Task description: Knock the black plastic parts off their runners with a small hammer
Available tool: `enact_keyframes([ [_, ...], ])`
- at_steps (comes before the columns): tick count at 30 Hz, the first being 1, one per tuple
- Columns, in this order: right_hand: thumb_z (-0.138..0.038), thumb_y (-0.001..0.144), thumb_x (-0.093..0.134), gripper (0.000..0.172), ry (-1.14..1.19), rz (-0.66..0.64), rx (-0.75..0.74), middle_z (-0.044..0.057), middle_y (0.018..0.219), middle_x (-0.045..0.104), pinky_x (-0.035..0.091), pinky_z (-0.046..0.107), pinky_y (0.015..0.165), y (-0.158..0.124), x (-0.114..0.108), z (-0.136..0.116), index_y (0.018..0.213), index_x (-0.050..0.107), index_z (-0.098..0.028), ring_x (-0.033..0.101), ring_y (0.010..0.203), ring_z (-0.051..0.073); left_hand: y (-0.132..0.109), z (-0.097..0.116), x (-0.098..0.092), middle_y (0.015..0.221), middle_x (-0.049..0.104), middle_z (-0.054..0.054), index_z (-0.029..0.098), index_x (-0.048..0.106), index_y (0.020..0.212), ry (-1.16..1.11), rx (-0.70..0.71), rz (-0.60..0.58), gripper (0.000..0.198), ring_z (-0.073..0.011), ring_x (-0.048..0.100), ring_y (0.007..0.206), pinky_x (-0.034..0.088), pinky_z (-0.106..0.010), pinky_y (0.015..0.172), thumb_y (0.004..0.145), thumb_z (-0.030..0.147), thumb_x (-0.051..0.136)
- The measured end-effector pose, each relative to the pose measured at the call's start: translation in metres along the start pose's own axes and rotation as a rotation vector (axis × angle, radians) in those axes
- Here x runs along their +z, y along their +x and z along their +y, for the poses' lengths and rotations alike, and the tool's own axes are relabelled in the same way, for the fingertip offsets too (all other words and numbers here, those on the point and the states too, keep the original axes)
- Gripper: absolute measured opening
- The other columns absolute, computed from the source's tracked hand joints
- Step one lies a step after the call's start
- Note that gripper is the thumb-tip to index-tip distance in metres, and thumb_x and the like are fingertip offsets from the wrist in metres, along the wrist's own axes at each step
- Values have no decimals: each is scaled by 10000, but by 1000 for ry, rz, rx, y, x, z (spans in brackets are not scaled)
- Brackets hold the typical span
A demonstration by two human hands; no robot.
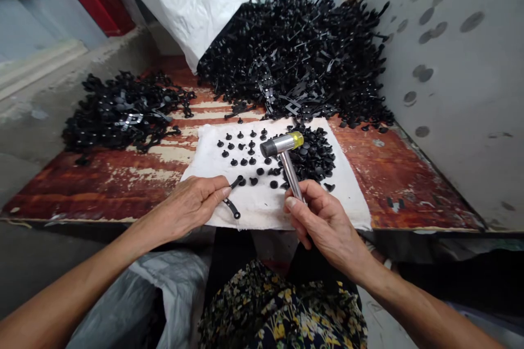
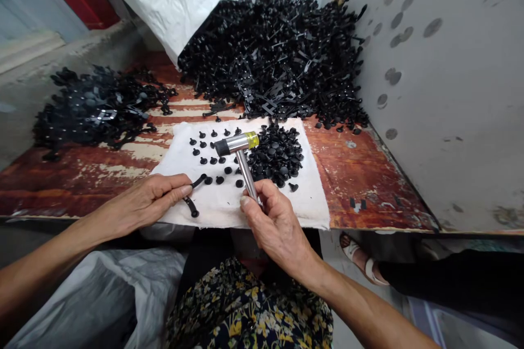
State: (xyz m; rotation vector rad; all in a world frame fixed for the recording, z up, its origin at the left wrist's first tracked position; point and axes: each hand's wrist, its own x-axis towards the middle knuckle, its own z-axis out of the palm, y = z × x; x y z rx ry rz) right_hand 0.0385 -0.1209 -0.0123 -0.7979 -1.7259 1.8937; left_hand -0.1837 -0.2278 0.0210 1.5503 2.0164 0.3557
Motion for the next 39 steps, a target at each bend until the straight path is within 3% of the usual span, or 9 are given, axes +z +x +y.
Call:
enact_keyframes([
  [3, -418, 915, 546, 212, -67, 9, -38, -76, 605, 427, 294, 197, 383, -1, -2, 0, 877, 527, -209, 359, 446, 68, 1, 1, -1, 623, 442, 40, 197, 484, 713, 10, -3, 5, 418, -122, 426, 589, 268, -264, 571, 951, 502, 327],
  [6, -380, 959, 485, 238, -193, 12, -105, -27, 692, 551, 400, 208, 450, -4, -4, 0, 1076, 577, -194, 488, 530, 95, 2, 1, -1, 598, 419, 42, 198, 460, 689, 25, 5, 5, 415, -119, 420, 571, 260, -261, 561, 952, 489, 326],
  [10, -241, 975, 430, 434, -475, 31, -303, 83, 1022, 709, 578, 315, 779, -5, -10, 1, 1403, 479, -188, 682, 883, 171, 5, -1, -3, 583, 410, 44, 197, 468, 690, 32, 23, 3, 404, -116, 410, 554, 256, -257, 545, 961, 464, 332],
  [13, -134, 942, 429, 499, -667, 6, -522, 113, 1285, 657, 536, 398, 991, -2, -14, 1, 1433, 485, -209, 634, 1162, 212, 7, -4, -6, 569, 398, 51, 196, 464, 681, 10, 61, -8, 400, -104, 395, 534, 258, -245, 525, 954, 469, 361],
  [22, -44, 920, 367, 568, -890, -73, -618, 93, 923, 651, 598, 328, 712, -1, -15, -6, 1474, 427, -150, 648, 765, 170, 11, -7, -5, 553, 415, 49, 191, 473, 647, -108, 19, -29, 387, -98, 385, 515, 256, -238, 493, 912, 467, 415],
  [28, -57, 928, 352, 568, -1078, -75, -651, 60, 862, 601, 554, 286, 560, -1, -12, -11, 1479, 418, -177, 565, 638, 152, 12, -8, -6, 547, 440, 41, 192, 472, 640, -90, 48, -23, 389, -104, 409, 514, 264, -243, 500, 919, 456, 414],
  [33, -20, 904, 360, 683, -997, 50, -796, 69, 920, 600, 561, 282, 616, -2, -10, -15, 1549, 285, -235, 592, 739, 166, 13, -10, -6, 566, 475, 35, 196, 490, 664, -53, 40, -44, 376, -118, 443, 534, 273, -247, 515, 929, 448, 403],
  [37, 14, 851, 340, 694, -1184, -53, -728, 55, 836, 591, 499, 249, 467, -3, -8, -16, 1513, 361, -191, 501, 543, 135, 13, -10, -7, 556, 453, 40, 199, 456, 652, -43, 41, -46, 390, -117, 431, 526, 261, -250, 510, 928, 468, 398],
  [39, 11, 864, 346, 713, -1145, -39, -736, 65, 888, 601, 536, 262, 533, -5, -7, -17, 1540, 296, -212, 548, 616, 149, 12, -9, -7, 555, 456, 38, 199, 451, 644, -47, 51, -31, 376, -119, 435, 531, 262, -252, 516, 921, 450, 408],
])
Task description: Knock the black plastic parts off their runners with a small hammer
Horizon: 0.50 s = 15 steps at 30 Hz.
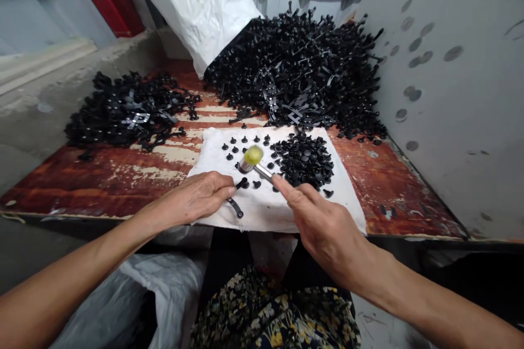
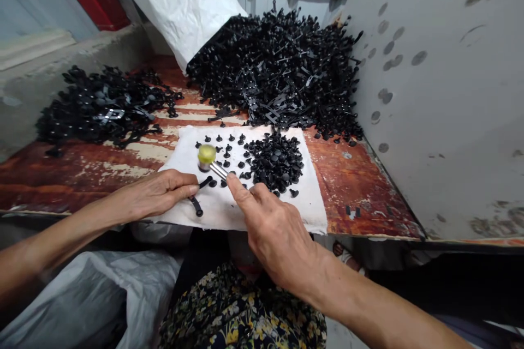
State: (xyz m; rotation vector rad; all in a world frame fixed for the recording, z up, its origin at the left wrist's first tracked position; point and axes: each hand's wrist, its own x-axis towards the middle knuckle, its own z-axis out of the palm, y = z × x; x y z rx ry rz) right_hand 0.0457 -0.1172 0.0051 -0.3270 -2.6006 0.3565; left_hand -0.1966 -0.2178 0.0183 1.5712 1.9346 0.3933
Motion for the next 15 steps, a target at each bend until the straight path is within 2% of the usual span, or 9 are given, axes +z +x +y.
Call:
enact_keyframes([
  [2, -1, 887, 360, 747, 22, 105, 14, 72, 940, 604, 561, 274, 627, 0, 0, -2, 1571, 194, -250, 591, 733, 168, 0, 1, 0, 558, 469, 34, 199, 461, 639, -7, 5, 14, 360, -123, 438, 535, 268, -254, 526, 913, 428, 417],
  [3, 1, 886, 356, 760, 5, 117, 14, 67, 927, 601, 557, 269, 620, 0, 0, -3, 1576, 173, -260, 585, 719, 167, 0, 1, 0, 557, 469, 33, 199, 467, 639, -11, 9, 12, 356, -123, 435, 534, 267, -256, 527, 910, 425, 418],
  [7, 17, 853, 335, 752, -62, -69, 14, 35, 832, 566, 506, 250, 489, 0, -1, -3, 1552, 255, -247, 489, 548, 136, 0, 3, -2, 558, 470, 28, 200, 467, 627, -10, 11, -12, 362, -128, 434, 541, 263, -262, 534, 896, 436, 419],
  [8, 11, 865, 339, 740, -31, -51, 22, 35, 842, 562, 521, 256, 515, 0, -1, -4, 1552, 249, -248, 508, 576, 139, 0, 3, -2, 563, 477, 25, 199, 468, 624, -7, 5, -13, 357, -130, 439, 548, 265, -264, 537, 890, 433, 422],
  [11, -9, 901, 342, 728, 19, 106, 45, 56, 906, 573, 560, 281, 621, -1, -1, -6, 1569, 186, -252, 566, 703, 160, 1, 3, -2, 577, 493, 18, 198, 474, 625, 3, -7, -7, 345, -135, 450, 558, 272, -266, 540, 881, 424, 425],
  [12, -2, 893, 333, 725, -11, 100, 34, 59, 900, 578, 555, 279, 597, -1, 0, -6, 1565, 206, -242, 560, 680, 161, 1, 3, -2, 580, 493, 16, 198, 473, 629, 8, -3, -7, 346, -135, 453, 558, 274, -265, 539, 882, 428, 421],
  [15, 18, 855, 328, 675, -129, -53, 13, 59, 846, 596, 508, 272, 473, -3, 5, -4, 1499, 369, -180, 509, 549, 152, 3, 1, -1, 588, 490, 14, 198, 459, 630, 38, 24, -18, 351, -136, 461, 564, 287, -261, 543, 882, 436, 402],
])
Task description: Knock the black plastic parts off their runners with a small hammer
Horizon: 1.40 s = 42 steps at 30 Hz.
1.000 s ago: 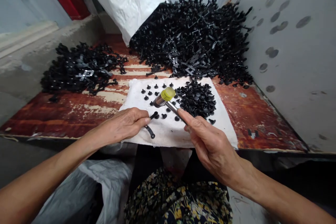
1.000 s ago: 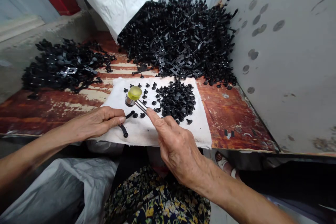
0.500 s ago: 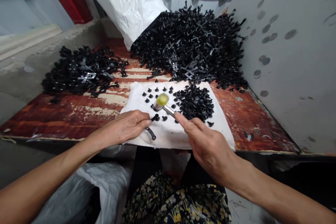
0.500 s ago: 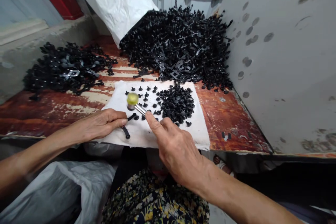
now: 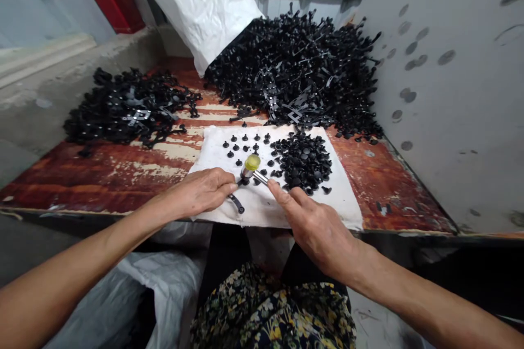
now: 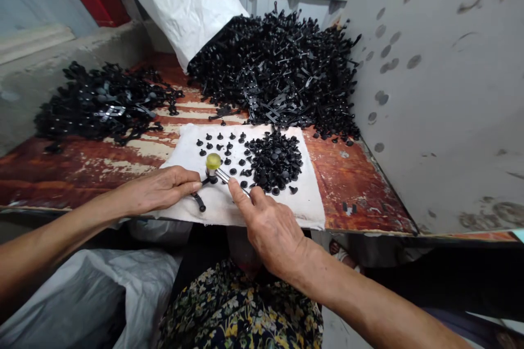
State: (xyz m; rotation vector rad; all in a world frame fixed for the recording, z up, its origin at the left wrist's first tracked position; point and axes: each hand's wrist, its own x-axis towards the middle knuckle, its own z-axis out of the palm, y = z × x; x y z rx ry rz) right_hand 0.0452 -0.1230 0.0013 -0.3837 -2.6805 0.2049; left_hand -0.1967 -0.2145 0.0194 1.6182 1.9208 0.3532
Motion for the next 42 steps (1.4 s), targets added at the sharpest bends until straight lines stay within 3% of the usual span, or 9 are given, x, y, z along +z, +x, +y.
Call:
enact_keyframes([
  [2, 13, 862, 345, 641, 36, 32, 13, 65, 860, 614, 530, 279, 508, 0, 1, 1, 1475, 402, -165, 551, 584, 159, 1, -1, 0, 582, 483, 13, 198, 451, 618, 11, 4, 3, 352, -133, 456, 562, 290, -257, 538, 873, 437, 402],
  [5, -31, 909, 385, 605, 248, 242, 58, 84, 980, 657, 578, 301, 696, 2, -1, 2, 1493, 370, -190, 633, 754, 166, 1, -2, -3, 547, 462, 26, 195, 496, 699, -72, -66, 103, 292, -122, 427, 517, 287, -239, 493, 838, 442, 429],
  [10, -217, 975, 443, 420, 661, 216, 372, 43, 830, 660, 563, 286, 691, 4, 0, 1, 1385, 503, -148, 625, 708, 143, -2, 0, -10, 629, 554, 64, 216, 430, 1247, -374, -189, 387, 520, -110, 430, 421, 338, -205, 395, 779, 422, 521],
  [14, -297, 976, 455, 437, 807, 198, 527, 47, 832, 643, 543, 288, 656, 1, 7, 1, 1384, 507, -150, 620, 766, 157, 2, 1, -12, 531, 471, 56, 169, 627, 953, -506, -253, 367, 319, -91, 401, 407, 328, -188, 374, 739, 393, 551],
  [17, -317, 974, 465, 435, 856, 177, 549, 42, 812, 629, 532, 279, 634, -4, 10, 1, 1379, 524, -170, 613, 760, 158, 7, -1, -16, 523, 471, 39, 145, 640, 788, -633, -279, 346, 294, -85, 404, 428, 323, -190, 378, 699, 422, 602],
  [22, -361, 968, 479, 446, 914, 170, 597, 58, 840, 631, 531, 271, 614, -11, 18, 0, 1365, 543, -169, 621, 775, 164, 12, -8, -17, 495, 498, 46, 143, 655, 800, -592, -263, 351, 295, -78, 425, 395, 286, -188, 391, 635, 387, 678],
  [31, -365, 976, 479, 443, 921, 151, 613, 32, 767, 623, 562, 334, 770, -16, 24, 0, 1372, 547, -179, 643, 798, 174, 23, -6, -9, 415, 441, 49, 178, 503, 549, -448, -288, 368, 269, -66, 375, 313, 245, -197, 356, 756, 345, 543],
  [37, -342, 959, 504, 412, 890, 170, 587, 90, 996, 690, 573, 312, 695, -17, 22, -1, 1344, 585, -219, 658, 850, 188, 25, 2, -11, 384, 407, 60, 178, 529, 538, -366, -329, 377, 260, -65, 344, 333, 232, -197, 363, 741, 340, 536],
  [42, -328, 964, 496, 412, 882, 169, 590, 82, 935, 695, 579, 317, 725, -17, 22, 0, 1348, 582, -204, 668, 887, 195, 28, -9, -7, 404, 413, 61, 178, 562, 570, -336, -277, 384, 264, -74, 341, 357, 227, -206, 366, 719, 395, 533],
])
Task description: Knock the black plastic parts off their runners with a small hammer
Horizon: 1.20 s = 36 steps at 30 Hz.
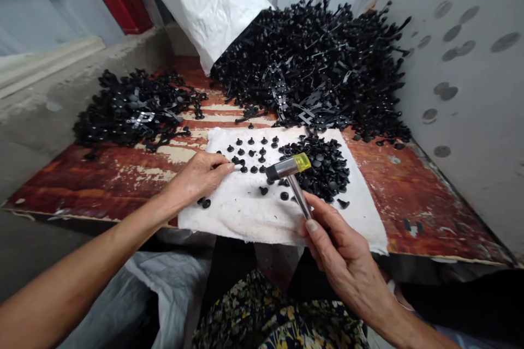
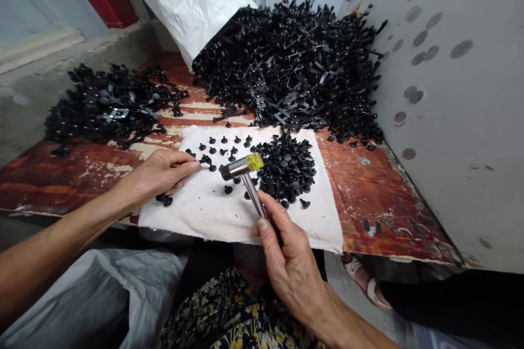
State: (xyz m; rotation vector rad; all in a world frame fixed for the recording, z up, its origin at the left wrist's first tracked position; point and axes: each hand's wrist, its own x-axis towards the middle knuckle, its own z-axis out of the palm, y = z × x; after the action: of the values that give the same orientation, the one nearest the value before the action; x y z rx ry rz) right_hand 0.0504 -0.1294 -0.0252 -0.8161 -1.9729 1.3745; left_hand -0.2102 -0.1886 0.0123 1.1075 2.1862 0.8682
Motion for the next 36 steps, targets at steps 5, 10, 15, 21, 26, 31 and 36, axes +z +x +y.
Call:
enact_keyframes([
  [5, -315, 964, 501, 406, 13, -8, 1, 68, 922, 698, 568, 284, 638, 0, 0, 0, 1351, 576, -223, 662, 790, 171, 1, -6, 1, 413, 402, 60, 180, 569, 584, 16, 50, 7, 270, -80, 333, 384, 226, -209, 378, 722, 409, 532],
  [10, -309, 967, 497, 397, 5, -10, 4, 63, 854, 679, 554, 274, 583, -1, -1, -1, 1346, 583, -233, 667, 797, 186, -2, 3, 0, 412, 410, 52, 183, 566, 565, 78, 38, 22, 262, -92, 354, 408, 239, -214, 393, 729, 382, 520],
  [15, -312, 965, 501, 401, 7, -12, 0, 62, 830, 674, 565, 290, 600, -1, -1, 0, 1349, 586, -232, 673, 804, 195, -2, 7, 0, 411, 408, 52, 183, 558, 565, 84, 6, 26, 255, -90, 356, 402, 246, -216, 396, 737, 365, 509],
  [21, -339, 963, 499, 413, -10, -14, 6, 66, 862, 698, 578, 314, 614, 0, -1, -1, 1355, 584, -241, 671, 767, 198, -1, 5, 1, 411, 402, 55, 183, 556, 571, 83, -20, 26, 253, -86, 346, 389, 241, -215, 393, 738, 368, 513],
  [26, -327, 964, 493, 411, -26, -16, -2, 67, 862, 695, 575, 305, 593, 1, -2, -1, 1356, 582, -237, 667, 751, 193, -1, 3, 0, 410, 405, 53, 183, 558, 566, 88, 5, 21, 254, -87, 344, 392, 237, -216, 390, 729, 373, 515],
  [31, -323, 964, 495, 404, -25, -17, -8, 59, 831, 683, 574, 300, 585, 1, -2, -1, 1349, 588, -242, 674, 777, 202, 0, 1, 1, 414, 398, 54, 183, 564, 573, 69, 26, 32, 250, -87, 339, 402, 231, -217, 396, 731, 373, 525],
  [36, -312, 965, 498, 393, -9, -17, -9, 56, 814, 668, 567, 289, 580, 1, -2, -2, 1341, 591, -244, 673, 787, 197, -1, -1, 1, 418, 392, 53, 184, 562, 568, 55, 33, 27, 258, -86, 333, 409, 227, -216, 401, 734, 379, 531],
])
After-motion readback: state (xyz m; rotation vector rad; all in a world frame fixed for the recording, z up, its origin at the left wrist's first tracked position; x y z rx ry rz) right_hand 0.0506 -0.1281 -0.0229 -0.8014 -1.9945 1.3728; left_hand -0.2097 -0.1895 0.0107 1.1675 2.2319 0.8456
